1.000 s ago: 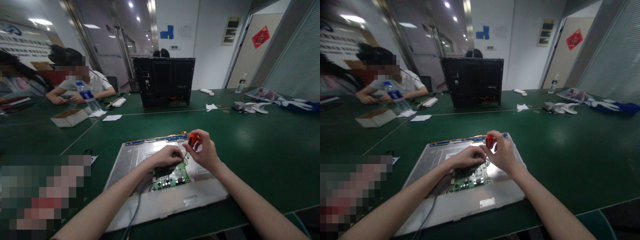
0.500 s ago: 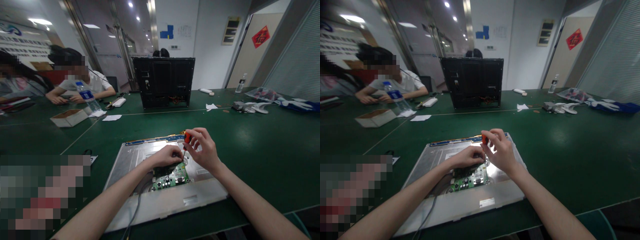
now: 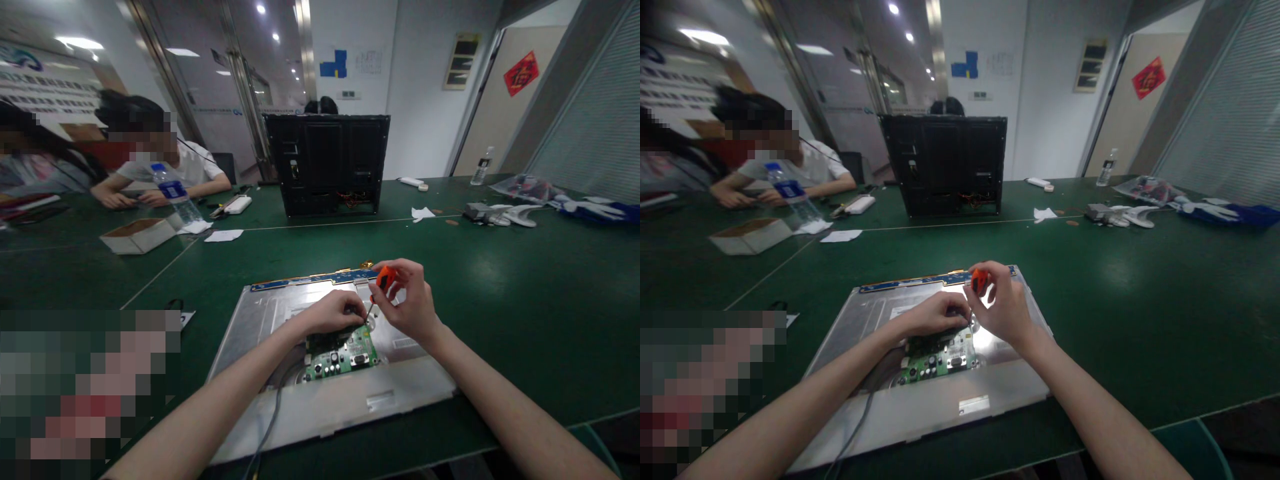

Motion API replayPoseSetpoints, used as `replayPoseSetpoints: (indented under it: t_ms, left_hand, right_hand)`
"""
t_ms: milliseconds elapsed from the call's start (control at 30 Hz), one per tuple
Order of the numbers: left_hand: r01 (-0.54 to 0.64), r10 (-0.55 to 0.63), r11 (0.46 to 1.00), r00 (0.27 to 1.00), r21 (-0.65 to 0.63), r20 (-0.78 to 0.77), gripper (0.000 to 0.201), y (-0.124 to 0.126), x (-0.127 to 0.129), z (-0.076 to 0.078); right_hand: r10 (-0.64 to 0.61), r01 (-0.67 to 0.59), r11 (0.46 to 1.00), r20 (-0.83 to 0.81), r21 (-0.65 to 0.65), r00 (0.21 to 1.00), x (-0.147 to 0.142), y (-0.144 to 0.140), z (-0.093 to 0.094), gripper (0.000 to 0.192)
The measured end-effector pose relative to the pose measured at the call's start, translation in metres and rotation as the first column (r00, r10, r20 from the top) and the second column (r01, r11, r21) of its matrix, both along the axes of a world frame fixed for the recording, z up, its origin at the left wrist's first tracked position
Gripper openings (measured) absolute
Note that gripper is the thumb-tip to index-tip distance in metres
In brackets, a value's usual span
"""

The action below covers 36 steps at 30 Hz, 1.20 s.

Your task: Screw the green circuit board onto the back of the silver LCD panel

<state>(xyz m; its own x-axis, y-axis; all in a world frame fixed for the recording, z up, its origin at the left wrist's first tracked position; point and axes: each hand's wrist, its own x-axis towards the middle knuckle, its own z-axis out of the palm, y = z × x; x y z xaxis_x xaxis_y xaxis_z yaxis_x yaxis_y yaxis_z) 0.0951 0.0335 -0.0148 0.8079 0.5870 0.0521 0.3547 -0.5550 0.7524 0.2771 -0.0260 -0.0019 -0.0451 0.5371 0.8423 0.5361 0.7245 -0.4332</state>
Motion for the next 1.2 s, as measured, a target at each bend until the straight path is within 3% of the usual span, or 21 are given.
replayPoseSetpoints:
  t_ms: [467, 733, 900, 1200]
  left_hand:
    - [0.025, -0.025, 1.000, 1.000, -0.002, 0.009, 0.008, 0.000, 0.000, -0.001]
    - [0.016, -0.016, 1.000, 1.000, -0.002, 0.002, 0.008, 0.001, 0.000, -0.001]
    - [0.010, -0.009, 1.000, 1.000, 0.007, -0.011, 0.009, 0.000, 0.000, 0.000]
    - [0.017, -0.017, 1.000, 1.000, 0.004, -0.005, 0.007, 0.001, 0.000, -0.002]
  right_hand:
    - [0.018, -0.020, 1.000, 0.146, 0.013, 0.989, 0.000, -0.002, 0.010, 0.036]
    - [-0.065, 0.065, 0.998, 0.144, 0.009, 0.987, 0.001, -0.003, 0.008, 0.038]
    - [-0.072, 0.070, 0.997, 0.084, 0.031, 0.994, 0.002, 0.000, 0.005, 0.041]
    - [-0.101, 0.095, 0.994, 0.136, 0.049, 0.986, 0.000, -0.003, 0.010, 0.038]
